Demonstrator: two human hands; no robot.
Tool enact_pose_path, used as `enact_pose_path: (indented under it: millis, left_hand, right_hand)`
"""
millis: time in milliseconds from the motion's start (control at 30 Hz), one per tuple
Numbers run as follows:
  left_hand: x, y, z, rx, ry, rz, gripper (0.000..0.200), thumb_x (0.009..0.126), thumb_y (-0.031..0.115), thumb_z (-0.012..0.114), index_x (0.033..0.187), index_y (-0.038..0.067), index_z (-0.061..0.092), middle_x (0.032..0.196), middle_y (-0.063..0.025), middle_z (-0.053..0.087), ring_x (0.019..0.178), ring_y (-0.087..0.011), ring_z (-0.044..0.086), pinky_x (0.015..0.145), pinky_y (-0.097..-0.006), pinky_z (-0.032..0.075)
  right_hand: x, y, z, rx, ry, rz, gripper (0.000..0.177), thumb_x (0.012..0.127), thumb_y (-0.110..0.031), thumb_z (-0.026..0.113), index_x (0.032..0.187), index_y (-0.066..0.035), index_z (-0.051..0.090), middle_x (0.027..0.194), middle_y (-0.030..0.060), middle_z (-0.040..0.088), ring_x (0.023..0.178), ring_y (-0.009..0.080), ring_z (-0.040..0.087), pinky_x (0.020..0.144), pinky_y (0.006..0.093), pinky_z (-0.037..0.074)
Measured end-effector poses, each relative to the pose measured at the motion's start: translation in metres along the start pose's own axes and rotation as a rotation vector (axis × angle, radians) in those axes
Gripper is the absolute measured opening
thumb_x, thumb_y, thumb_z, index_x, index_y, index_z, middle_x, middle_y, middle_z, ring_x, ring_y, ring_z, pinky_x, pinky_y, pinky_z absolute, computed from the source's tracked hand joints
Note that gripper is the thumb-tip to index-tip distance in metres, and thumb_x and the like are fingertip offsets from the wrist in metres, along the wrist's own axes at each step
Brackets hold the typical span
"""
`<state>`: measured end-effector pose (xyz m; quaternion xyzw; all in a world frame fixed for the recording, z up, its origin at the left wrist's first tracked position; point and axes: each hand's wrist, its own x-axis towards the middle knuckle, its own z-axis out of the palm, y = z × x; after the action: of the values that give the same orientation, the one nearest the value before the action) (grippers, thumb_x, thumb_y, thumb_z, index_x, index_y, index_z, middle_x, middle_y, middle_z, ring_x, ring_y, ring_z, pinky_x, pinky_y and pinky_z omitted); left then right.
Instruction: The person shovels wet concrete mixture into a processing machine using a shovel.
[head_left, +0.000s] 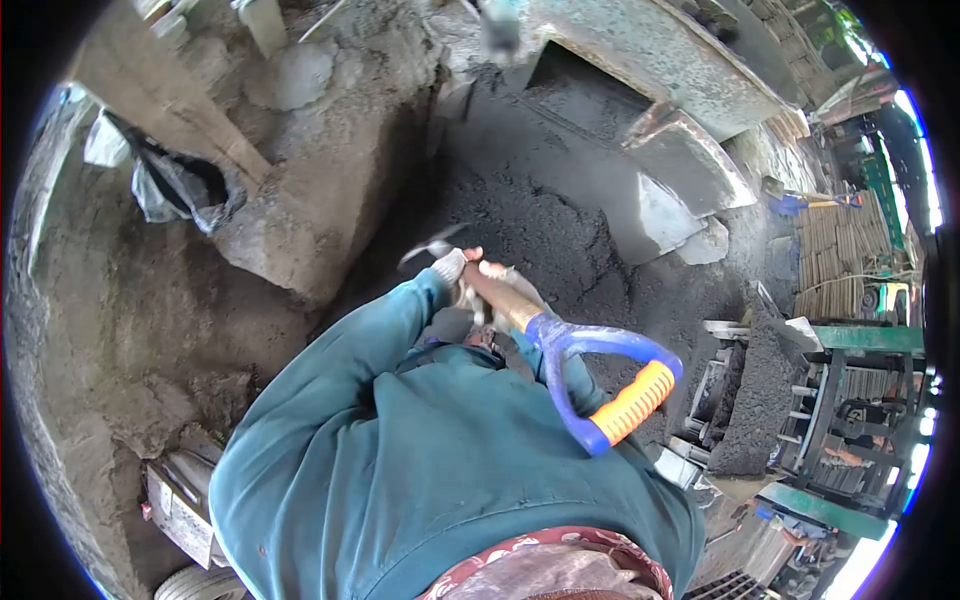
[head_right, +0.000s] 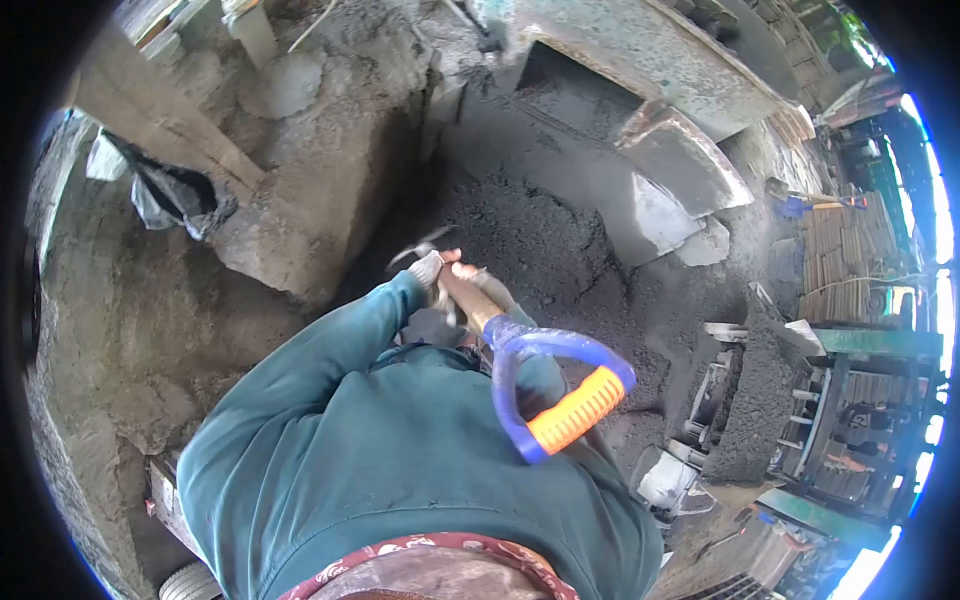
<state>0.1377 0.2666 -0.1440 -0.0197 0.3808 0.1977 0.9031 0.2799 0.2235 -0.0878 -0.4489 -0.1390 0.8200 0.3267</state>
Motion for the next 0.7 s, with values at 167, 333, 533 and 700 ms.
enact_pose_path:
  millis: [167,333,533,700]
  left_hand:
    - [0.111,0.014,-0.044,-0.575,0.402,0.315,0.014,0.079,0.013,0.053,0.067,0.019,0.048,0.062,-0.0024,0.045,0.053,-0.0209,0.05,0.05,-0.0411,0.05]
    - [0.157,-0.016,-0.074,-0.695,0.418,0.433,0.013,0.081,0.021,0.056,0.069,0.02,0.054,0.067,-0.0018,0.051,0.062,-0.028,0.052,0.058,-0.0488,0.052]
    - [0.186,0.001,-0.063,-0.727,0.418,0.284,0.01,0.076,0.016,0.06,0.074,0.017,0.051,0.07,-0.0061,0.049,0.065,-0.028,0.052,0.07,-0.0515,0.054]
    - [0.187,0.07,-0.042,-0.663,0.396,0.339,0.01,0.079,0.016,0.06,0.077,0.014,0.05,0.063,-0.0071,0.049,0.055,-0.0269,0.05,0.071,-0.0503,0.055]
  right_hand:
    - [-0.158,-0.092,-0.079,0.109,-0.042,-0.625,0.055,0.092,-0.04,0.063,0.131,-0.003,0.051,0.085,0.0054,0.062,0.07,0.0148,0.06,0.059,0.031,0.053]
    - [-0.217,-0.15,-0.093,-0.447,0.384,-0.7,0.056,0.089,-0.025,0.064,0.14,-0.01,0.044,0.085,0.0064,0.06,0.07,0.0156,0.062,0.061,0.0303,0.055]
    - [-0.171,-0.164,-0.049,-0.473,0.368,-0.561,0.058,0.075,0.003,0.06,0.13,-0.007,0.044,0.093,0.0094,0.06,0.068,0.0148,0.062,0.06,0.0286,0.054]
    - [-0.088,-0.163,-0.025,-0.595,0.462,-0.594,0.059,0.072,0.005,0.06,0.128,-0.005,0.047,0.091,0.0091,0.06,0.065,0.0134,0.06,0.052,0.0264,0.052]
